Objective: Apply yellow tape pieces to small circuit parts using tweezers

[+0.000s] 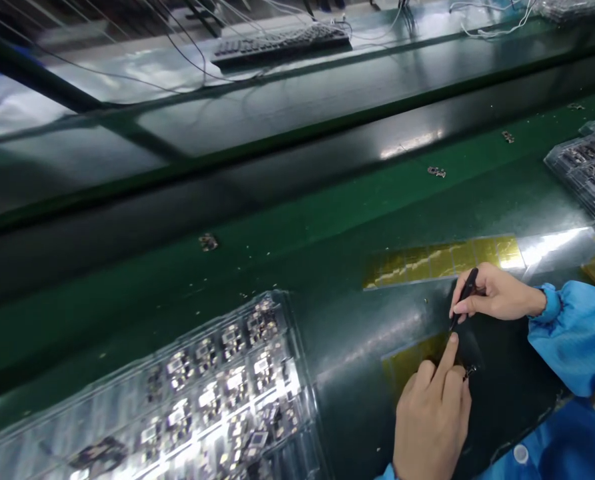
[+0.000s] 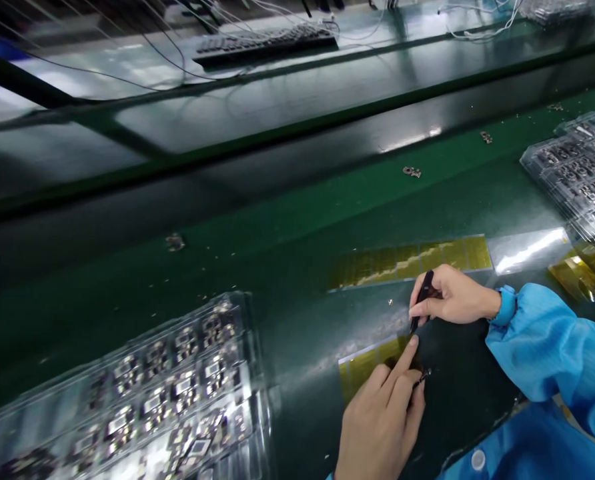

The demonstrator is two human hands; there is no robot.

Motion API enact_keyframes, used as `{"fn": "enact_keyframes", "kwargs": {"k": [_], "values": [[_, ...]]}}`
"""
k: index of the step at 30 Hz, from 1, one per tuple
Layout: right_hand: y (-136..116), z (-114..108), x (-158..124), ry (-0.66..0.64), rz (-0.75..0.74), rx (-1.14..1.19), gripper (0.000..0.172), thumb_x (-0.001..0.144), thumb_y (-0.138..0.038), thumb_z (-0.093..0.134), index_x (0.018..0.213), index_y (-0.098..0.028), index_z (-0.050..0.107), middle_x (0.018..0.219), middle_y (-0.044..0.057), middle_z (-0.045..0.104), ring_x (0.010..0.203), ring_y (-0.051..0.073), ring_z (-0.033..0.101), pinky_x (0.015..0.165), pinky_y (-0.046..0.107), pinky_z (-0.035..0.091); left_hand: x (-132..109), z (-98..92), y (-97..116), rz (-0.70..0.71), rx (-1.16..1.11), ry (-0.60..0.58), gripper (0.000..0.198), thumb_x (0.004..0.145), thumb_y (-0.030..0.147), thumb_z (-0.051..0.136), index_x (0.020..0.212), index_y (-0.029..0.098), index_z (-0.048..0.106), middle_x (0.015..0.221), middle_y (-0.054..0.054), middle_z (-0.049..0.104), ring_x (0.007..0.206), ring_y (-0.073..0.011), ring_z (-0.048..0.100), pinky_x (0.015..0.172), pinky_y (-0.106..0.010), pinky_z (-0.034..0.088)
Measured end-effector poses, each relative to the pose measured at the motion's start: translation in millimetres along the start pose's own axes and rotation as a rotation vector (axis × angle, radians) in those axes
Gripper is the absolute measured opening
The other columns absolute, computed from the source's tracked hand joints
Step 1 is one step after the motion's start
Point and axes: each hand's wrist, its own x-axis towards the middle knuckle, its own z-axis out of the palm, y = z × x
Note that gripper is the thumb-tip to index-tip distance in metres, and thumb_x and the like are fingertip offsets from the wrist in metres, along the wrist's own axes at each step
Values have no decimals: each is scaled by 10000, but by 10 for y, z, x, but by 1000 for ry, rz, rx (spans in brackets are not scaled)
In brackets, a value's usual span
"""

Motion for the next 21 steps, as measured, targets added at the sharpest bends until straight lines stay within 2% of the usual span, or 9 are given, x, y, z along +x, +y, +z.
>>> {"fn": "enact_keyframes", "kwargs": {"k": [4, 8, 11, 13, 15, 18, 21], "values": [[-5, -1, -13, 13, -6, 60, 296, 735, -399, 670, 745, -112, 596, 688, 48, 663, 613, 143, 659, 599, 264, 547, 11, -18, 6, -5, -11, -7, 134, 812, 143, 463, 749, 200, 566, 1292, -59, 530, 652, -174, 515, 513, -316, 472], [-3, -12, -4, 91, -13, 121, 288, 724, -382, 690, 741, -111, 596, 683, 52, 674, 588, 136, 658, 561, 242, 535, -1, -10, 5, -24, -77, 0, 143, 825, 149, 461, 760, 199, 578, 1263, -77, 554, 641, -170, 531, 520, -313, 474], [37, -22, 20, 198, -43, 193, 279, 728, -370, 691, 732, -105, 601, 658, 58, 683, 574, 135, 663, 531, 220, 524, -36, -53, -47, -115, -284, 109, 139, 825, 151, 498, 845, 205, 624, 1144, -86, 629, 735, -180, 582, 639, -318, 502], [83, -24, 46, 283, -77, 273, 279, 724, -366, 697, 722, -104, 602, 637, 58, 688, 556, 133, 665, 513, 206, 522, -43, -120, -119, -281, -475, 234, 120, 815, 182, 539, 849, 214, 650, 980, -67, 676, 770, -181, 604, 678, -300, 504], [127, -18, 71, 373, -107, 373, 283, 704, -368, 715, 717, -112, 597, 625, 52, 693, 541, 134, 669, 494, 196, 523, -1, -200, -205, -532, -683, 303, 91, 790, 261, 590, 795, 206, 662, 796, -36, 675, 664, -160, 600, 593, -264, 498], [147, 16, 79, 499, -159, 503, 286, 672, -366, 741, 722, -127, 591, 642, 49, 705, 536, 147, 675, 478, 202, 534, 179, -278, -302, -858, -1056, 276, 211, 727, 365, 660, 811, 171, 658, 613, -1, 621, 495, -116, 526, 465, -224, 448], [115, 92, 41, 590, -216, 577, 267, 671, -346, 748, 737, -138, 594, 679, 50, 714, 553, 153, 680, 484, 209, 546, 426, -247, -341, -958, -1421, 215, 328, 667, 375, 717, 878, 136, 643, 701, -34, 657, 572, -126, 577, 487, -209, 463]]}}
